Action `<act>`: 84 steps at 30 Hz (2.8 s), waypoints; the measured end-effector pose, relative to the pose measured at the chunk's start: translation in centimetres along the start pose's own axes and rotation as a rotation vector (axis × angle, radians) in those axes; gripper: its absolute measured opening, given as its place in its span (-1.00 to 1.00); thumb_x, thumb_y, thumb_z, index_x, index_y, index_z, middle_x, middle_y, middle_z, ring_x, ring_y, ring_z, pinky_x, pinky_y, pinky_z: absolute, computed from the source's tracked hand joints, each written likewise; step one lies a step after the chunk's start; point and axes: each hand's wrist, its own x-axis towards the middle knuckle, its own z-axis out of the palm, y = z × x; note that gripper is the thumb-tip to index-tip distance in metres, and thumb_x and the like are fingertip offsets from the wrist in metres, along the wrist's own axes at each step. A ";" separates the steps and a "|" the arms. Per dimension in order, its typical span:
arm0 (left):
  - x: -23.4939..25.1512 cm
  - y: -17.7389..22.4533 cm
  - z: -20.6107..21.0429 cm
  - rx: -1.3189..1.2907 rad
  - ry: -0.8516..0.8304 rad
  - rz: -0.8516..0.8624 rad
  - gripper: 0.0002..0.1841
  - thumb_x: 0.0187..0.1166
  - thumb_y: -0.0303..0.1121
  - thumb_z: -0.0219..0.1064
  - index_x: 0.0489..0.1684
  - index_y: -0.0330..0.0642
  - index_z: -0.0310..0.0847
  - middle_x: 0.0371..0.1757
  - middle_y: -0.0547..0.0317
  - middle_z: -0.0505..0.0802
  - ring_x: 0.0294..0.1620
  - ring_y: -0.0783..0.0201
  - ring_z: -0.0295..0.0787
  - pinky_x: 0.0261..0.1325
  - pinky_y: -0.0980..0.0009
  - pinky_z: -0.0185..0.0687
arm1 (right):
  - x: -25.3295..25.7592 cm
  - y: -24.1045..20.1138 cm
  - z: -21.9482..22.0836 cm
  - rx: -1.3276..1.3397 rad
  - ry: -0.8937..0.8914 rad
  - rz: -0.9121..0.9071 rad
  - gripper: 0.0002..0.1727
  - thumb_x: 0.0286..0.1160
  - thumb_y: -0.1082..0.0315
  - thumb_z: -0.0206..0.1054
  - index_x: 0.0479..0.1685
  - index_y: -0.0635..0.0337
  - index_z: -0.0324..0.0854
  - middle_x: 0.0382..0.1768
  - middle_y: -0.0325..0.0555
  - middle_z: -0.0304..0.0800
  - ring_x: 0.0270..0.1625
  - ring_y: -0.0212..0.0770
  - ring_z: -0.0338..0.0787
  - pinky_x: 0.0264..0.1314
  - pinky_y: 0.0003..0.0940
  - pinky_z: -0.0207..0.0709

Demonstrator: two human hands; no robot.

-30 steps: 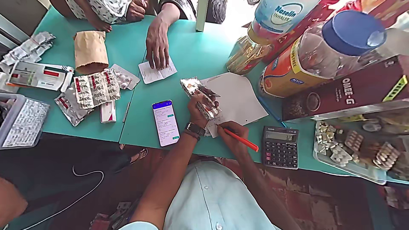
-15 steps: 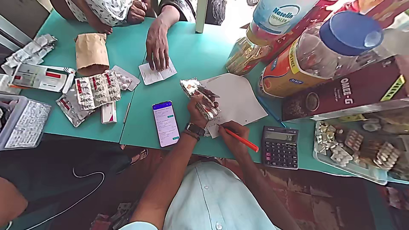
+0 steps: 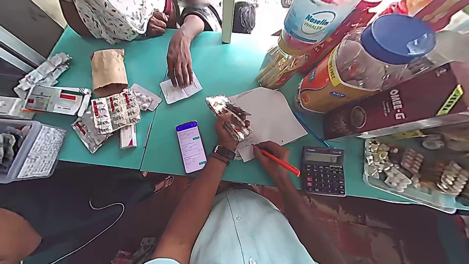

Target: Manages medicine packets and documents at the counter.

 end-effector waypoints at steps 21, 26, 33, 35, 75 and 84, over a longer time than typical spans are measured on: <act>0.3 -0.1 0.0 -0.036 0.022 0.028 -0.62 0.35 0.05 0.31 0.01 0.08 0.63 -0.07 0.15 0.82 -0.23 0.21 0.83 -0.26 0.23 0.80 | 0.0 -0.3 -0.1 -0.103 0.046 0.002 -0.89 0.29 0.42 0.41 -0.44 0.28 0.80 -0.52 -0.20 0.81 -0.49 -0.58 0.70 -0.40 -0.66 0.59; 0.2 -0.1 0.2 -0.016 0.041 0.039 -0.63 0.35 0.04 0.28 0.01 0.10 0.64 -0.10 0.16 0.84 -0.25 0.22 0.83 -0.27 0.22 0.80 | 0.0 -0.2 0.0 -0.098 0.063 -0.023 -0.89 0.25 0.43 0.42 -0.47 0.30 0.78 -0.53 -0.18 0.79 -0.49 -0.55 0.69 -0.40 -0.66 0.58; 0.3 -0.1 0.2 -0.020 0.037 0.052 -0.63 0.35 0.04 0.27 0.02 0.11 0.62 -0.06 0.16 0.83 -0.22 0.22 0.83 -0.25 0.21 0.80 | 0.0 -0.2 0.0 -0.114 0.089 0.005 -0.90 0.28 0.43 0.42 -0.44 0.28 0.81 -0.52 -0.20 0.82 -0.48 -0.58 0.71 -0.39 -0.66 0.60; 0.3 -0.2 0.1 -0.049 0.041 0.051 -0.62 0.32 0.03 0.31 0.00 0.08 0.62 -0.09 0.14 0.83 -0.23 0.20 0.83 -0.25 0.20 0.80 | -0.1 -0.2 0.1 -0.117 0.087 0.004 -0.90 0.27 0.42 0.43 -0.44 0.27 0.80 -0.52 -0.21 0.81 -0.48 -0.58 0.71 -0.40 -0.66 0.60; -0.1 -0.1 0.0 0.011 -0.003 0.041 -0.66 0.44 0.08 0.20 0.00 0.18 0.67 -0.09 0.24 0.83 -0.21 0.28 0.82 -0.24 0.27 0.78 | -0.5 -1.0 -0.1 -0.041 0.170 0.042 -0.93 0.30 0.49 0.39 -0.43 0.30 0.75 -0.51 -0.27 0.78 -0.49 -0.61 0.67 -0.43 -0.69 0.57; 0.9 -0.4 -0.3 -0.120 0.012 0.056 -0.68 0.32 -0.05 0.28 -0.07 0.02 0.63 -0.11 0.10 0.83 -0.23 0.16 0.83 -0.26 0.18 0.79 | -1.1 -0.9 1.1 0.019 -0.085 -0.023 -0.89 0.33 0.42 0.42 -0.39 0.28 0.81 -0.46 -0.21 0.84 -0.43 -0.57 0.73 -0.35 -0.65 0.63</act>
